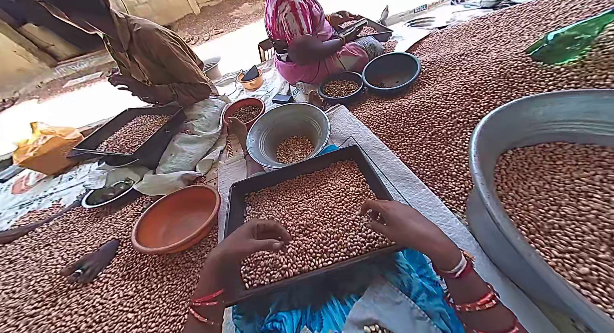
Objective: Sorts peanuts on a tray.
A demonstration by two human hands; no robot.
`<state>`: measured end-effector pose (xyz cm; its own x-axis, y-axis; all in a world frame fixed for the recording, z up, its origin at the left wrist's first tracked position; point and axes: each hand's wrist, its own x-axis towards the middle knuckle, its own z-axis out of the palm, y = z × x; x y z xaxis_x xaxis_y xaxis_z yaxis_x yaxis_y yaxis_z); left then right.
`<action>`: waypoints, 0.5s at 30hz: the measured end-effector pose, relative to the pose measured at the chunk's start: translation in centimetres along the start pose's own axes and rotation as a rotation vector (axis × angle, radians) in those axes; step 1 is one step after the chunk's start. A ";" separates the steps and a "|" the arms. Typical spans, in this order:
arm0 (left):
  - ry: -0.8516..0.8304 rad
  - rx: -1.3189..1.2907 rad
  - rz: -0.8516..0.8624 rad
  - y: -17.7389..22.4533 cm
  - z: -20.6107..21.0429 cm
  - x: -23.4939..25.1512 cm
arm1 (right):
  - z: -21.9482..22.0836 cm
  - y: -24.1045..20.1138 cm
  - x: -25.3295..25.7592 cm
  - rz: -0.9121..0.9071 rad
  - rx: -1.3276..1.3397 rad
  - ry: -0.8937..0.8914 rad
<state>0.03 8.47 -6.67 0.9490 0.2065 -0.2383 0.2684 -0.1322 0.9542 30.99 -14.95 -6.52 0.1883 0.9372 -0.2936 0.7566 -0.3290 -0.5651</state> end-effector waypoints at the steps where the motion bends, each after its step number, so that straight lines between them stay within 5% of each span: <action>1: -0.070 -0.064 0.019 0.1 0.2 -1.0 | -0.2 -0.1 -0.1 0.043 -0.025 -0.016; 3: 0.081 0.108 -0.140 0.3 0.6 -2.6 | -0.4 -0.6 0.1 0.138 -0.084 -0.045; 5: 0.239 0.538 -0.536 0.2 1.3 -2.6 | 0.1 -1.4 0.8 0.233 -0.146 -0.100; 8: 0.209 0.777 -0.879 -0.6 3.9 -1.2 | 2.0 -3.8 1.8 0.265 -0.230 -0.202; 12: 0.212 0.738 -0.872 0.2 7.7 1.7 | 5.6 -8.1 3.0 0.158 -0.192 -0.209; 15: 0.384 0.466 -0.676 -1.1 8.3 2.7 | 7.8 -10.0 3.8 -0.061 -0.031 -0.152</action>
<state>3.68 1.10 -9.84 0.4669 0.6806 -0.5646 0.8672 -0.2275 0.4430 19.26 -9.05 -7.98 0.0458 0.9262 -0.3743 0.7831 -0.2660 -0.5622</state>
